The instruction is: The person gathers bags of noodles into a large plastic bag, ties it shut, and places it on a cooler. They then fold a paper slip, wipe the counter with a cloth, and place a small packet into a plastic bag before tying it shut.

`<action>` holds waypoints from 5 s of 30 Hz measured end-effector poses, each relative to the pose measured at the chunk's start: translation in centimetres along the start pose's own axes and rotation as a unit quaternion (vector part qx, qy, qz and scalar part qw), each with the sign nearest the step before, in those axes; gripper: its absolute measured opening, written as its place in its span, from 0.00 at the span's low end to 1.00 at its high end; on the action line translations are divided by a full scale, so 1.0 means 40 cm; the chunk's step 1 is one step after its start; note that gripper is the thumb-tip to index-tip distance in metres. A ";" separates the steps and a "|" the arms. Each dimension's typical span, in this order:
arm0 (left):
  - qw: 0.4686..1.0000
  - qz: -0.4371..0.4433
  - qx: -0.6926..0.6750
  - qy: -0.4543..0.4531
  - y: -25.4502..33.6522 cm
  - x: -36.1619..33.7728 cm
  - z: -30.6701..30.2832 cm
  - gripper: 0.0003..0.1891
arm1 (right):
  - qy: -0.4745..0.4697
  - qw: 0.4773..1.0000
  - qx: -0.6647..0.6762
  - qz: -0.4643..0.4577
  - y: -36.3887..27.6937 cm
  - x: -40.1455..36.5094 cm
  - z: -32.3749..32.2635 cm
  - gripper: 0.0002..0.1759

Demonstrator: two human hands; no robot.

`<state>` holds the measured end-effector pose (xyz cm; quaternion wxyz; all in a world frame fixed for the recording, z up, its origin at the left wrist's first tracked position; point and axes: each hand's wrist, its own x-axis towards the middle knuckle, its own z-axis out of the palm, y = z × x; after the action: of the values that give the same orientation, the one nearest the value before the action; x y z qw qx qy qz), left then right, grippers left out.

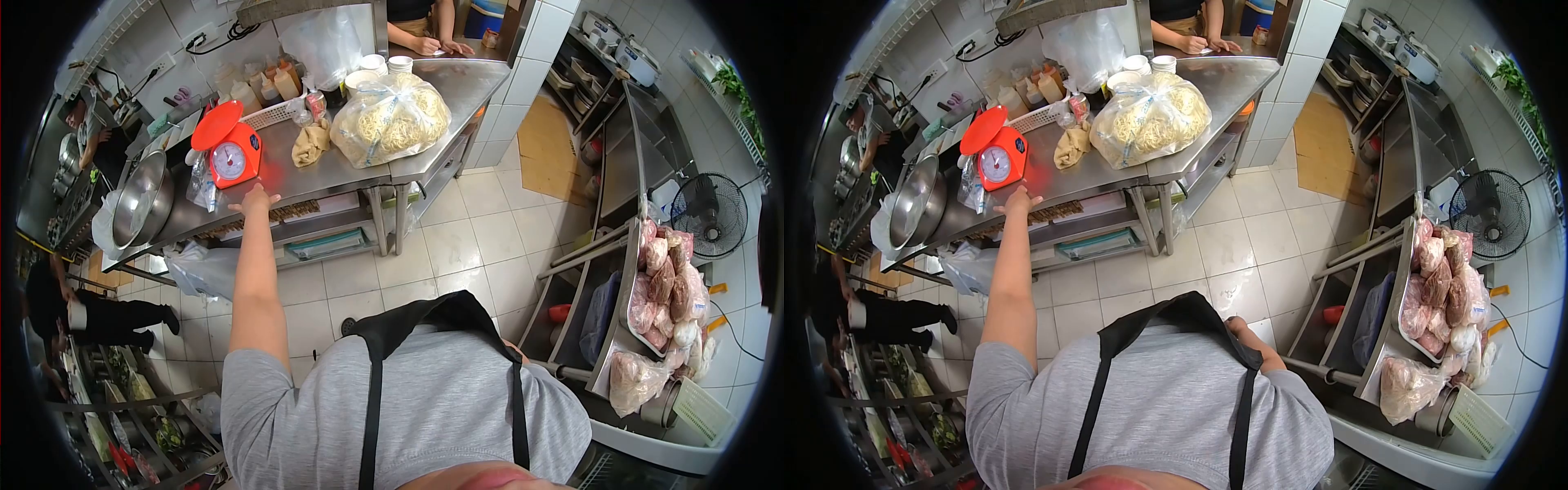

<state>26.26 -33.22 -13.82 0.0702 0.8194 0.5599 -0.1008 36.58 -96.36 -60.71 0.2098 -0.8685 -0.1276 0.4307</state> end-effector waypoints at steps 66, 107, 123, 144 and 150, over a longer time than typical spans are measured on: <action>0.998 0.030 0.014 0.061 -0.011 -0.006 0.025 0.29 | 0.064 0.993 0.096 -0.036 -0.029 0.122 -0.126 0.16; 0.932 0.199 -0.298 0.050 0.158 -0.095 -0.058 0.19 | 0.363 0.724 0.443 -0.385 -1.049 -0.097 -1.002 0.10; 0.706 0.318 -0.628 0.077 0.461 -0.089 -0.199 0.11 | 0.156 0.790 0.478 -0.350 -1.305 0.127 -1.262 0.27; 0.729 0.341 -0.580 0.122 0.409 -0.141 -0.183 0.08 | 0.172 0.669 0.676 -0.258 -1.456 0.398 -1.454 0.17; 0.754 0.315 -0.559 0.139 0.407 -0.142 -0.167 0.08 | 0.298 0.705 0.572 -0.294 -1.429 0.321 -1.455 0.13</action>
<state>40.01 -42.74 -5.91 0.4654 0.7689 0.2304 0.3730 88.54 -55.75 -11.03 0.8096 -0.5831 -0.0362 0.0563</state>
